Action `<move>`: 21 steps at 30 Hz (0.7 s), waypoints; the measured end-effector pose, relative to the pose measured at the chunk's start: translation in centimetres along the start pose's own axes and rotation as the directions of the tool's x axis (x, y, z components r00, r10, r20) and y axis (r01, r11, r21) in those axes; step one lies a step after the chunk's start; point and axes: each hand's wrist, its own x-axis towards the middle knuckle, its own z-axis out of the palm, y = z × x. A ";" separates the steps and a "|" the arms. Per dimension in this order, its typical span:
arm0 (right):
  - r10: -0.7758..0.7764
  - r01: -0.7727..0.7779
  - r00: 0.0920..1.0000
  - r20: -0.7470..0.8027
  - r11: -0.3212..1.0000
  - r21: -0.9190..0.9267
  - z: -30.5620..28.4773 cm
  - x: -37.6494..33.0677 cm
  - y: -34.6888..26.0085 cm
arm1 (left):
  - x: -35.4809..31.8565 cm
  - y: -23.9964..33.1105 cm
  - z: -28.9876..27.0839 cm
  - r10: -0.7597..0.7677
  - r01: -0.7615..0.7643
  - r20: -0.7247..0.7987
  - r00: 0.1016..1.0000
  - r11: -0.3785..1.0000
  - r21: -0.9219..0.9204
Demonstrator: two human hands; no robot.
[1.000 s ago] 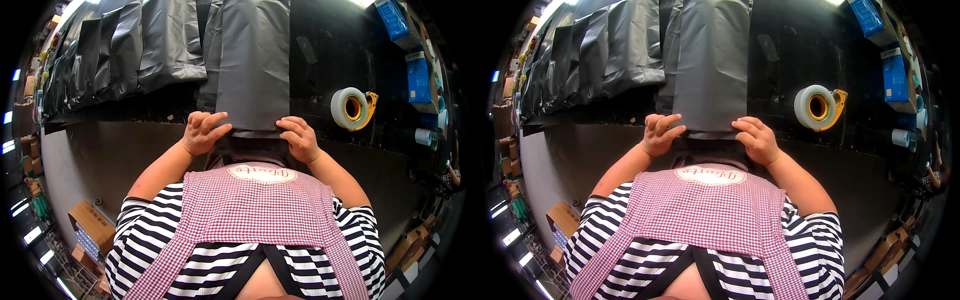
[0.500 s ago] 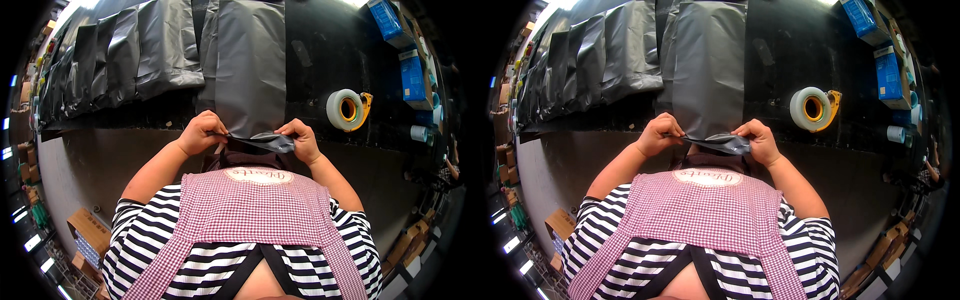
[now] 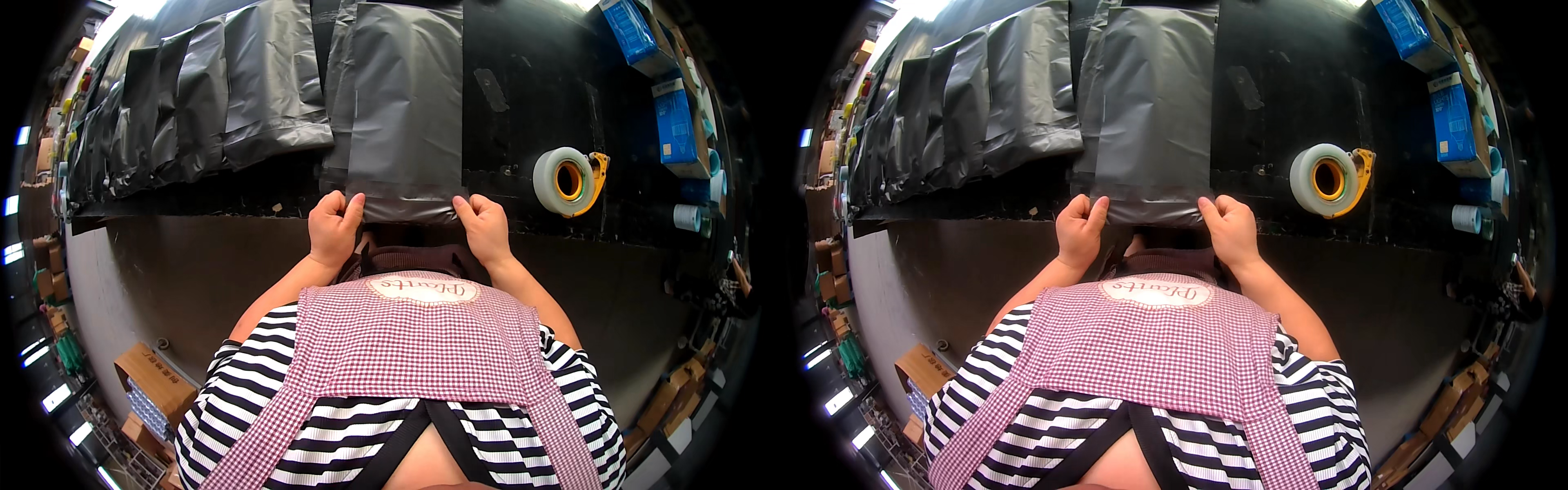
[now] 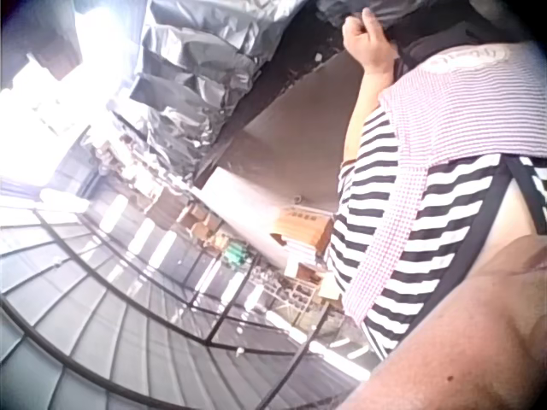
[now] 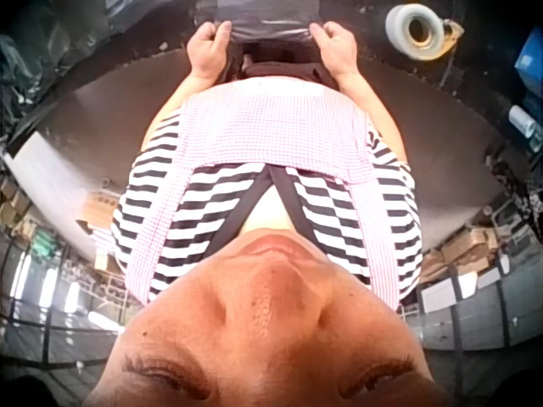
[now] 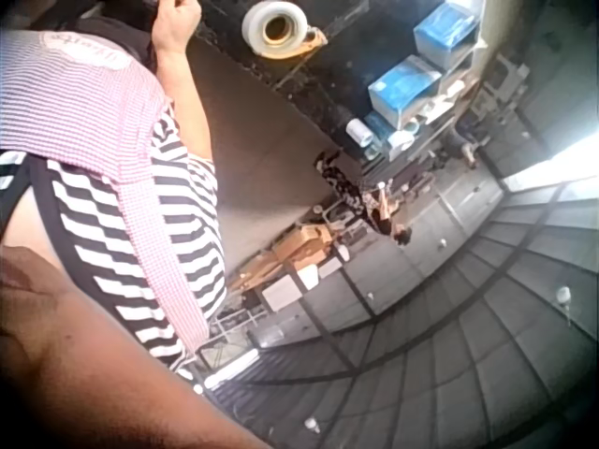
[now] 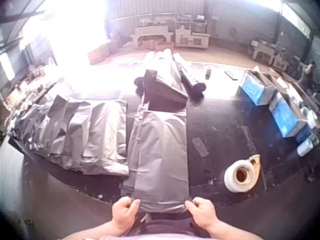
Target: The person packs pink foam tubes into grey plastic bags by hand, folds the bags to seal them, and arranges the finished packages in a row on a workbench.
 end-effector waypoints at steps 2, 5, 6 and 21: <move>-0.023 0.020 0.999 -0.025 0.990 -0.138 0.6 0.1 -0.5 | 0.1 0.2 0.2 -0.049 0.055 -0.049 0.998 0.989 0.135; -0.065 0.045 0.997 -0.039 0.918 -0.393 1.3 0.2 -1.5 | 0.0 -0.4 0.8 0.155 -0.128 -0.048 0.987 0.926 0.355; -0.077 0.051 0.997 -0.030 0.861 -0.506 1.4 0.3 -1.9 | 0.0 -0.3 1.0 0.155 -0.127 -0.053 0.987 0.926 0.355; -0.200 0.209 0.978 0.065 0.900 -0.381 -0.5 4.9 -8.4 | 2.5 6.7 2.4 0.300 -0.437 0.324 0.897 0.711 0.551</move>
